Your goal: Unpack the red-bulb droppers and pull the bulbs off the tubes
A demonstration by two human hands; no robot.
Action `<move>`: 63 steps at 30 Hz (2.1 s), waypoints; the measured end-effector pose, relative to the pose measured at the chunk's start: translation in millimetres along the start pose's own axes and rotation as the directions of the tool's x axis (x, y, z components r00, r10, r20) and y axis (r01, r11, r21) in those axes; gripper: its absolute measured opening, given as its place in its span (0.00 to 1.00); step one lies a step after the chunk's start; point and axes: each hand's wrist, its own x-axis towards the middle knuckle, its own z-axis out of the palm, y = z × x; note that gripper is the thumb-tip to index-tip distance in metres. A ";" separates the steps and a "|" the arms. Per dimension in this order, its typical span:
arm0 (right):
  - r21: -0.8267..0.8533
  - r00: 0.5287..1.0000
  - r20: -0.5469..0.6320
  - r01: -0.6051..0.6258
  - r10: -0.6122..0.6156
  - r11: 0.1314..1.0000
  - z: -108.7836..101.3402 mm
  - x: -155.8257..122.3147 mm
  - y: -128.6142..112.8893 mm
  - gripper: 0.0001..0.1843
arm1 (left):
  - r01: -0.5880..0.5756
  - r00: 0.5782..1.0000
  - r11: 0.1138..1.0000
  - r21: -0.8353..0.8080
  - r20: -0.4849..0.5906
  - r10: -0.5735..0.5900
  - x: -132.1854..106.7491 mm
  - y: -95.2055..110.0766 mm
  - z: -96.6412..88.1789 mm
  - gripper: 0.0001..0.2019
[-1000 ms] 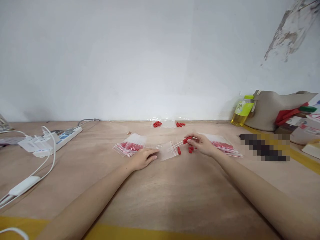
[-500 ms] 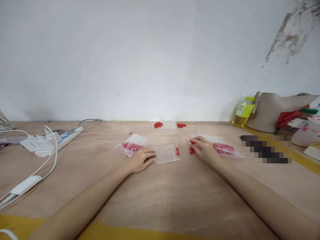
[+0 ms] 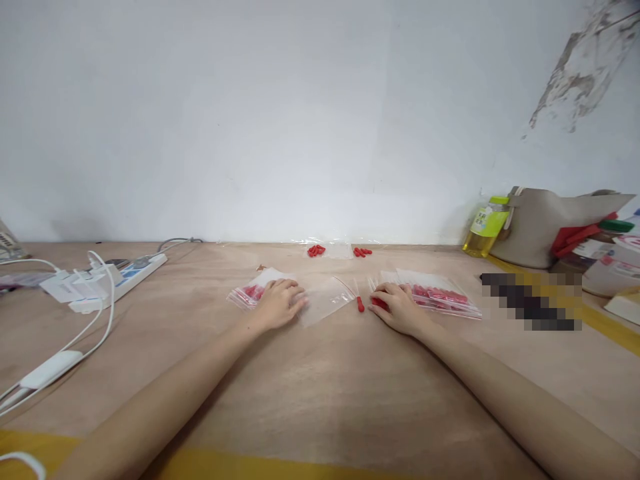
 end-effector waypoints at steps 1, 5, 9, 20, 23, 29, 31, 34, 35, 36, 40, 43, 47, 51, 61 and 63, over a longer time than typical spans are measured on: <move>-0.007 1.000 0.003 -0.007 0.007 1.000 -0.5 -0.4 -0.6 0.10 | 0.042 0.999 0.999 0.027 -0.010 -0.042 -0.2 -8.6 -4.1 0.16; -0.017 0.999 0.010 -0.034 0.034 0.999 -3.0 -1.3 -2.3 0.11 | 0.176 0.984 0.983 0.041 0.017 -0.177 -6.9 -45.0 -17.0 0.18; -0.035 0.999 0.007 -0.032 0.033 0.999 -4.2 -2.4 -2.6 0.12 | 0.195 0.981 0.980 -0.050 0.012 -0.194 -21.7 -64.6 -20.9 0.21; -0.065 1.000 -0.030 0.007 -0.009 0.998 -3.3 -4.8 -4.2 0.12 | 0.523 0.829 0.512 -0.682 0.268 -0.490 -20.0 -61.7 -25.3 0.29; -0.071 0.998 -0.055 0.003 -0.007 0.997 -4.8 -4.7 -5.2 0.12 | 0.541 0.814 0.401 -0.739 0.341 -0.470 -17.2 -59.6 -31.4 0.29; -0.055 0.994 -0.103 0.017 -0.023 0.998 -3.6 3.1 -19.1 0.14 | 0.534 0.782 0.242 -0.810 0.364 -0.506 -14.7 -59.0 -43.4 0.28; -0.018 0.997 -0.082 0.011 -0.012 1.000 -1.6 8.4 -28.5 0.16 | 0.514 0.782 0.245 -0.822 0.331 -0.529 -13.5 -56.5 -44.8 0.30; 0.037 0.996 -0.072 -0.046 0.048 0.998 2.5 19.0 -43.4 0.21 | 0.463 0.792 0.235 -0.855 0.279 -0.543 -11.0 -50.0 -44.5 0.32; 0.057 0.995 -0.081 -0.061 0.066 0.996 4.2 23.1 -48.1 0.22 | 0.441 0.799 0.219 -0.871 0.269 -0.538 -10.2 -47.5 -43.8 0.31; 0.084 0.992 -0.095 -0.079 0.086 0.993 5.9 27.3 -52.4 0.21 | 0.417 0.809 0.196 -0.888 0.264 -0.525 -9.5 -45.1 -42.6 0.30; 0.278 0.968 -0.114 -0.185 0.223 0.943 10.0 39.6 -67.3 0.16 | 0.388 0.862 0.079 -0.918 0.332 -0.383 -10.8 -35.0 -34.6 0.22; 0.431 0.971 -0.003 -0.216 0.241 0.876 7.6 38.9 -77.2 0.13 | 0.441 0.874 0.058 -0.896 0.414 -0.255 -16.8 -25.5 -26.2 0.19; 0.571 0.958 0.179 -0.286 0.223 0.769 1.8 29.1 -88.4 0.19 | 0.460 0.876 0.068 -0.885 0.440 -0.200 -24.5 -11.6 -17.2 0.19; 0.503 0.951 0.174 -0.308 0.254 0.808 -0.2 25.3 -92.7 0.36 | 0.437 0.870 0.044 -0.898 0.410 -0.274 -21.7 -2.5 -16.0 0.18; 0.171 0.981 0.166 0.076 -0.104 0.982 4.9 20.3 -100.8 0.17 | 0.275 0.763 -0.063 -0.959 0.258 -0.593 -0.9 -1.6 -7.7 0.18; 0.215 0.958 0.204 0.157 -0.201 0.964 8.1 22.1 -102.6 0.19 | 0.268 0.777 -0.057 -0.962 0.251 -0.577 -1.8 0.2 -6.9 0.23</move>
